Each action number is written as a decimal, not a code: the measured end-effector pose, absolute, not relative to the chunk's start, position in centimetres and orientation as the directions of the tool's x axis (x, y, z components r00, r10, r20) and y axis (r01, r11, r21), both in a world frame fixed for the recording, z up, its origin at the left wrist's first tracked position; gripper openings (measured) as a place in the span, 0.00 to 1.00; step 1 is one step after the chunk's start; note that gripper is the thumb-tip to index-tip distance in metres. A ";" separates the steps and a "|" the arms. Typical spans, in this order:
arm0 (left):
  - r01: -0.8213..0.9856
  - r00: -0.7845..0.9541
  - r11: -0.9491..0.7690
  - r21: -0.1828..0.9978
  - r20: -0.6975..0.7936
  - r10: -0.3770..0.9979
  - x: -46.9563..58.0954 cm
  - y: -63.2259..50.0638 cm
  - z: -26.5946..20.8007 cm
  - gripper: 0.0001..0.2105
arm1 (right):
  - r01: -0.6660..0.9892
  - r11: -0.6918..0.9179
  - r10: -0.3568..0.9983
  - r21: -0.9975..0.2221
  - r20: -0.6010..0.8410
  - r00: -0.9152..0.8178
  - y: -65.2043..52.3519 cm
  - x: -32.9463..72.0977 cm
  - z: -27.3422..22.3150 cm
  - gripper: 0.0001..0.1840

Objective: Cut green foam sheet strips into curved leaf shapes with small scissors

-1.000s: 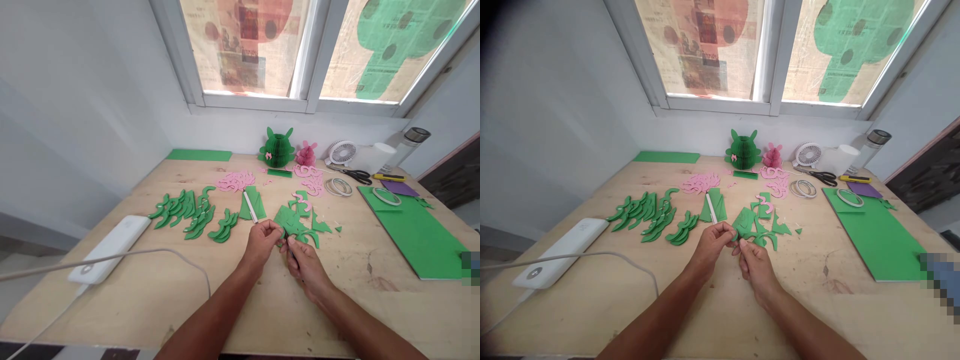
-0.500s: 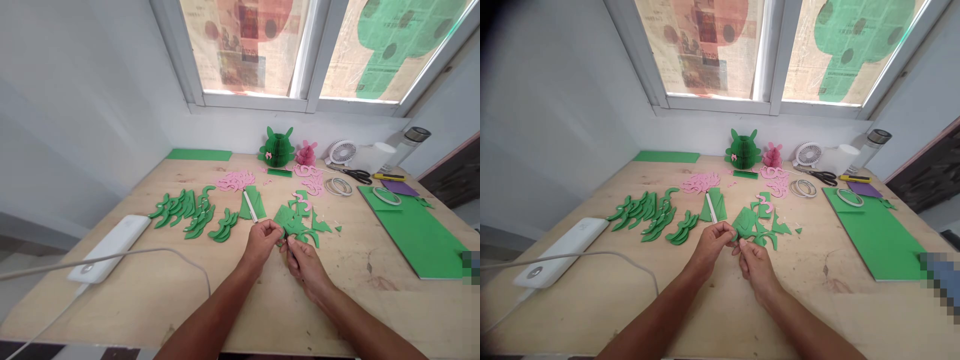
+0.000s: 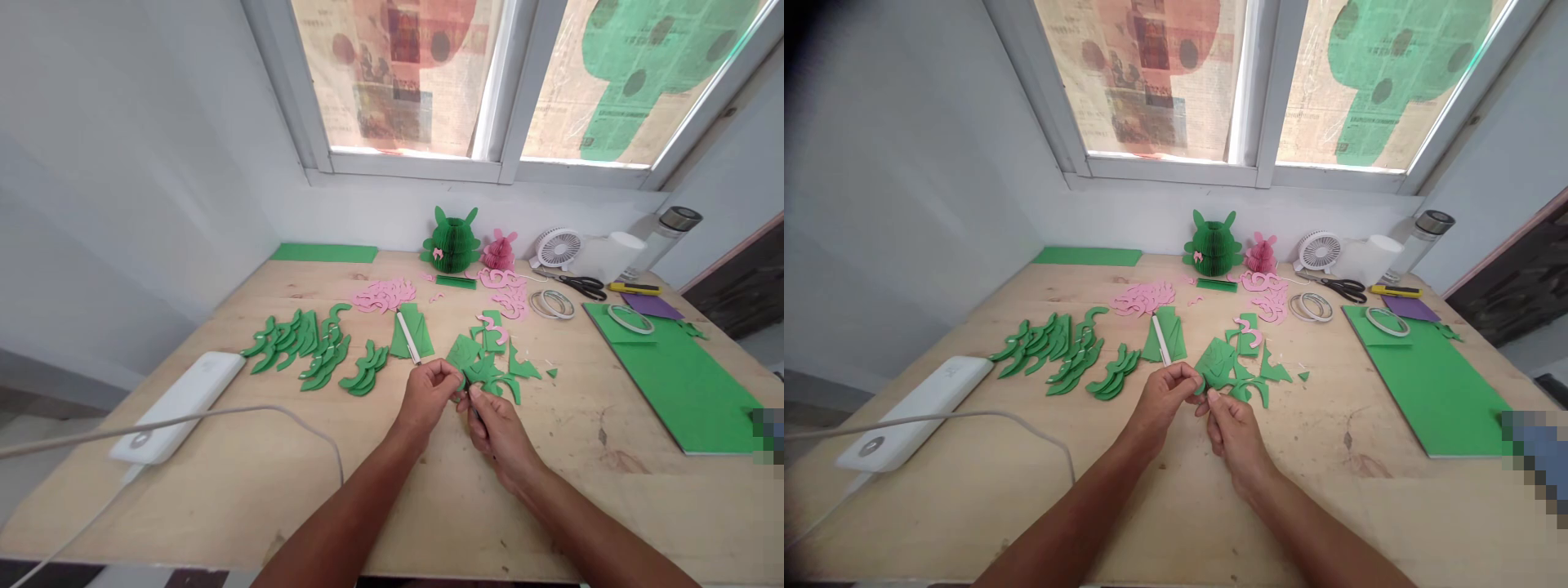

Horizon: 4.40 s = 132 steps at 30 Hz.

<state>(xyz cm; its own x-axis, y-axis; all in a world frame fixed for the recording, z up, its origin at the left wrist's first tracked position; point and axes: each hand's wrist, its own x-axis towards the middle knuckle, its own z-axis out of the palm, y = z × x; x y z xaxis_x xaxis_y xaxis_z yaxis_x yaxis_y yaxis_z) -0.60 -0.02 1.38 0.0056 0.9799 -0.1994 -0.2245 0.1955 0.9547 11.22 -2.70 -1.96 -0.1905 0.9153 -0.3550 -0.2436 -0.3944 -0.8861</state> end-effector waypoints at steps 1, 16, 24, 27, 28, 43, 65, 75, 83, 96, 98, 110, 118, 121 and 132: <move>-0.224 0.007 0.192 0.955 -0.196 0.981 -0.6 0.0 1.4 0.05 | -0.246 -0.395 0.915 -0.885 -0.355 -0.191 -2.7 11.2 -2.0 0.22; -0.240 -0.004 0.203 0.949 -0.210 0.978 -0.5 -0.2 1.6 0.05 | -0.239 -0.390 0.918 -0.889 -0.355 -0.178 -2.7 11.1 -1.8 0.22; -0.245 -0.013 0.205 0.948 -0.215 0.977 -0.5 -0.2 1.5 0.05 | -0.216 -0.391 0.918 -0.895 -0.363 -0.158 -2.7 11.1 -1.7 0.23; -0.259 -0.034 0.204 0.944 -0.220 0.975 -0.8 0.0 1.4 0.06 | -0.222 -0.389 0.919 -0.894 -0.358 -0.167 -2.7 11.1 -1.5 0.23; -0.262 -0.048 0.200 0.944 -0.220 0.974 -0.9 0.1 1.4 0.06 | -0.227 -0.385 0.920 -0.894 -0.353 -0.168 -2.6 11.2 -1.5 0.23; 0.692 0.141 -0.365 0.623 0.378 0.915 -1.1 0.1 -1.4 0.15 | -0.396 -0.276 0.961 -0.876 -0.241 -0.136 -1.4 13.2 -0.4 0.20; 0.761 0.474 -0.568 0.312 0.329 0.817 1.6 0.0 -1.8 0.08 | -0.624 0.031 0.950 -0.781 -0.171 0.260 1.7 17.4 -0.4 0.20; 0.740 0.624 -0.662 0.119 0.247 0.741 3.9 2.1 -2.1 0.09 | -0.614 0.028 0.955 -0.789 -0.161 0.250 1.6 17.1 -0.6 0.22; 0.745 0.594 -0.639 0.191 0.245 0.766 3.4 2.3 -2.1 0.09 | -0.668 0.049 0.955 -0.743 -0.162 0.250 1.6 17.3 -0.5 0.20; 0.710 0.427 -0.580 0.400 0.410 0.806 0.4 1.8 -1.6 0.05 | -0.166 -0.083 0.978 -0.983 -0.112 0.174 1.7 17.1 -0.4 0.19; 0.708 0.404 -0.567 0.422 0.417 0.815 0.0 2.0 -1.8 0.05 | -0.001 -0.044 0.980 -0.999 -0.043 0.192 2.0 17.2 -1.0 0.18; 0.773 0.363 -0.493 0.399 0.359 0.860 -0.1 2.0 -3.3 0.05 | 0.794 0.080 0.989 -0.602 -0.052 -0.139 1.9 18.2 -1.4 0.11; 0.788 0.362 -0.484 0.382 0.348 0.865 -0.2 2.0 -3.9 0.04 | 0.892 0.027 0.985 -0.451 -0.141 -0.102 1.8 18.2 -1.1 0.13; 0.789 0.363 -0.484 0.379 0.348 0.864 -0.1 1.9 -3.9 0.04 | 0.894 0.021 0.985 -0.448 -0.145 -0.095 2.0 18.4 -1.5 0.13; 0.801 0.347 -0.467 0.375 0.346 0.872 0.1 1.8 -3.8 0.04 | 0.860 0.027 0.985 -0.510 -0.134 -0.111 2.0 18.4 -2.0 0.08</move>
<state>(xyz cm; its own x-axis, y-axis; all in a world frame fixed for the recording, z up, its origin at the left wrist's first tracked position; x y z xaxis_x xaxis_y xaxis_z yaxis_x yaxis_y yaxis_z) 0.07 1.84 -3.83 0.3469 0.8719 0.3457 0.8007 -0.4672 0.3750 18.39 1.99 -1.96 -0.1112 0.9847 -0.1344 0.8597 0.0275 -0.5100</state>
